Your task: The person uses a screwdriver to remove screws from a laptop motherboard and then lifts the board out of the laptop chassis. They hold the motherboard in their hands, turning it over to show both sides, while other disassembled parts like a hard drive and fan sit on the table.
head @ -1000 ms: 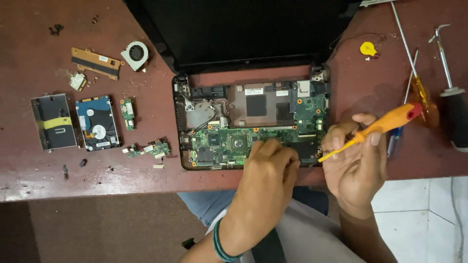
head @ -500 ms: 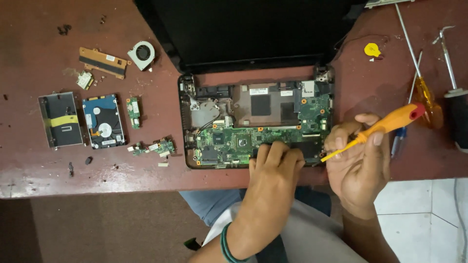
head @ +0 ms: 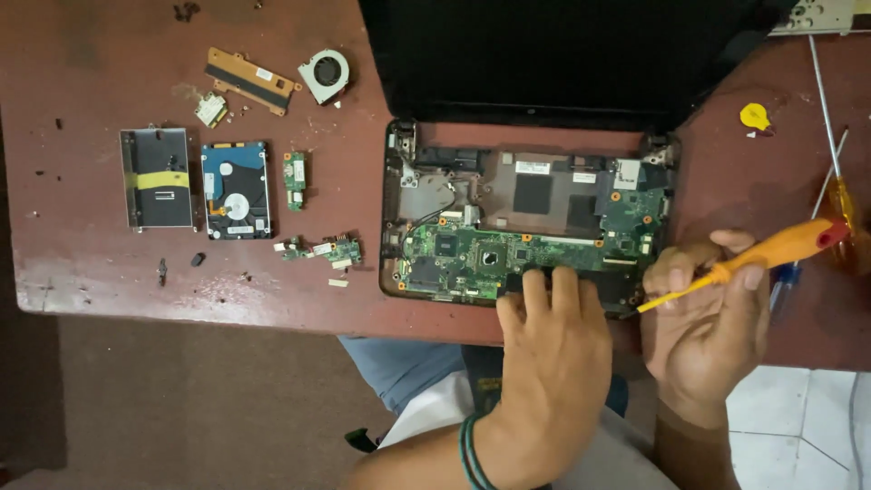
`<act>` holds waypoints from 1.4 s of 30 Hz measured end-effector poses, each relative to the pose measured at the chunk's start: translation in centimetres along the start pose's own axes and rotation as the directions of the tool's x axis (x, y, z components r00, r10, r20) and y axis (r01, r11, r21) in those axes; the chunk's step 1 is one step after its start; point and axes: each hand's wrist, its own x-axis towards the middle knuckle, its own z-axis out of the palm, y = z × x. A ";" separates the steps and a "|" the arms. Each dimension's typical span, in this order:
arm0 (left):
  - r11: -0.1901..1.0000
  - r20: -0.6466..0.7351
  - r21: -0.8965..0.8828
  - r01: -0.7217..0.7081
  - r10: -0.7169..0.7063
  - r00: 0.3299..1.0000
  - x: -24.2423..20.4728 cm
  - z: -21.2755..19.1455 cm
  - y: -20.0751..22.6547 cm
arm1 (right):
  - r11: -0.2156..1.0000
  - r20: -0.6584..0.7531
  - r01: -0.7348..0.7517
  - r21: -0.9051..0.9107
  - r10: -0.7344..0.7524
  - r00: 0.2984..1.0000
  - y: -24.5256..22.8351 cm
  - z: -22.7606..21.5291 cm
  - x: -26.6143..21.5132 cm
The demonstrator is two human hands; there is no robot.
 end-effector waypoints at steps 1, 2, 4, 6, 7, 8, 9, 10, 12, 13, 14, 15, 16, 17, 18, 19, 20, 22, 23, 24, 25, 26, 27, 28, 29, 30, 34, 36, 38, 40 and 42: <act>1.000 0.001 -0.002 0.002 -0.002 1.000 0.2 -0.2 0.1 | 1.000 0.001 -0.002 -0.002 0.002 1.000 0.0 0.0 0.0; 1.000 0.006 0.005 0.004 -0.004 1.000 0.3 -0.5 0.2 | 1.000 0.010 0.002 -0.001 -0.002 1.000 -0.1 0.0 0.0; 1.000 0.008 0.010 0.009 -0.009 1.000 0.6 -0.7 0.1 | 1.000 0.024 0.006 -0.001 -0.006 1.000 -0.2 0.0 0.0; 1.000 0.026 0.021 0.018 -0.019 0.999 0.8 -0.9 0.0 | 0.999 0.042 -0.007 0.041 0.005 0.999 -0.2 0.0 0.1; 1.000 0.025 0.021 0.018 -0.018 1.000 0.7 -0.8 -0.1 | 0.999 0.042 -0.006 0.041 0.004 0.999 -0.3 0.1 0.1; 1.000 0.008 -0.003 0.030 -0.030 1.000 0.6 -0.6 -0.1 | 1.000 0.029 -0.008 0.025 0.007 1.000 -0.3 0.2 0.1; 0.999 -0.004 -0.031 0.041 -0.041 0.999 0.5 -0.5 0.0 | 1.000 0.013 -0.013 0.006 0.012 1.000 -0.4 0.2 0.0; 0.999 -0.001 -0.033 0.040 -0.040 0.999 0.2 -0.4 -0.4 | 1.000 0.011 -0.014 0.003 0.014 1.000 -0.3 0.2 0.1; 0.990 -0.034 -0.144 -0.003 -0.002 0.999 -0.3 -0.1 -1.3 | 1.000 0.009 0.001 0.023 -0.001 1.000 0.0 0.1 0.2; 0.989 -0.033 -0.145 -0.010 0.005 0.999 -0.4 0.1 -1.8 | 1.000 0.003 0.004 0.022 -0.004 1.000 0.0 0.1 0.2; 0.981 -0.056 -0.190 -0.040 0.030 0.998 -0.5 0.3 -2.3 | 0.999 0.012 0.000 0.032 -0.001 1.000 0.0 0.2 0.2; 0.969 -0.076 -0.236 -0.070 0.053 0.996 -0.8 0.5 -2.8 | 0.999 0.020 -0.007 0.041 0.006 1.000 0.0 0.1 0.1; 0.968 -0.071 -0.238 -0.075 0.059 0.996 -0.8 0.1 -3.2 | 0.999 0.011 -0.007 0.038 0.007 1.000 -0.1 0.0 0.1; 0.938 -0.036 -0.334 -0.086 0.079 0.996 -0.8 -0.2 -3.5 | 0.999 0.032 -0.013 0.041 0.012 0.999 -0.1 -0.1 0.1; 0.899 -0.003 -0.428 -0.093 0.102 0.995 -0.8 -0.6 -3.9 | 0.999 0.053 -0.019 0.044 0.017 0.998 -0.1 -0.2 0.0; 0.899 -0.002 -0.428 -0.096 0.105 0.994 -0.6 -1.1 -4.1 | 0.999 0.050 -0.018 0.044 0.015 0.999 -0.1 -0.2 0.1; 0.872 0.021 -0.480 -0.097 0.123 0.992 -0.5 -1.7 -4.3 | 0.999 0.054 -0.013 0.048 0.011 0.999 -0.1 -0.2 0.1; 0.843 0.046 -0.530 -0.093 0.139 0.989 -0.2 -2.4 -4.4 | 0.999 0.058 -0.012 0.051 0.009 0.998 -0.1 -0.2 0.1; 0.834 0.022 -0.544 -0.096 0.128 0.991 -0.1 -2.5 -4.4 | 0.999 0.067 -0.004 0.039 0.001 0.998 -0.1 -0.2 0.1; 0.824 -0.002 -0.558 -0.098 0.118 0.993 0.1 -2.6 -4.3 | 1.000 0.076 0.004 0.028 -0.006 0.997 -0.1 -0.2 0.1; 0.824 -0.002 -0.558 -0.099 0.118 0.993 0.0 -2.7 -4.4 | 1.000 0.076 0.005 0.027 -0.007 0.997 -0.1 -0.3 0.1; 0.818 -0.003 -0.566 -0.100 0.120 0.993 0.0 -2.8 -4.4 | 1.000 0.059 0.000 0.020 -0.001 0.998 -0.1 -0.3 0.0; 0.814 -0.006 -0.572 -0.103 0.122 0.993 0.0 -2.9 -4.5 | 1.000 0.043 -0.005 0.015 0.004 0.999 0.0 -0.4 0.1; 0.814 -0.008 -0.572 -0.104 0.122 0.993 -0.2 -2.8 -4.8 | 1.000 0.044 -0.003 0.016 0.002 0.999 0.0 -0.3 0.1; 0.808 0.015 -0.578 -0.112 0.148 0.989 -0.3 -2.7 -5.0 | 0.999 0.057 -0.003 0.033 0.001 0.998 -0.1 -0.3 0.1; 0.803 0.037 -0.584 -0.120 0.175 0.984 -0.4 -2.6 -5.3 | 0.999 0.070 -0.002 0.050 -0.001 0.998 0.0 -0.2 0.1; 0.795 -0.034 -0.576 -0.191 0.210 0.977 -0.3 -2.4 -5.4 | 0.999 0.058 -0.005 0.052 0.002 0.998 0.0 -0.2 0.1; 0.808 -0.045 -0.550 -0.211 0.224 0.974 -0.4 -2.4 -5.5 | 0.999 0.068 0.002 0.033 -0.004 0.998 0.0 -0.3 0.1; 0.823 -0.041 -0.521 -0.226 0.241 0.970 -0.5 -2.2 -5.5 | 0.999 0.064 -0.003 0.034 0.001 0.998 -0.1 -0.2 0.0; 0.833 -0.038 -0.494 -0.248 0.265 0.964 -0.4 -2.2 -5.7 | 0.999 0.055 -0.003 0.032 0.001 0.999 0.0 -0.2 0.1; 0.792 -0.061 -0.522 -0.317 0.336 0.940 -0.3 -2.2 -6.0 | 1.000 0.032 0.002 0.026 -0.003 0.999 0.1 -0.3 0.1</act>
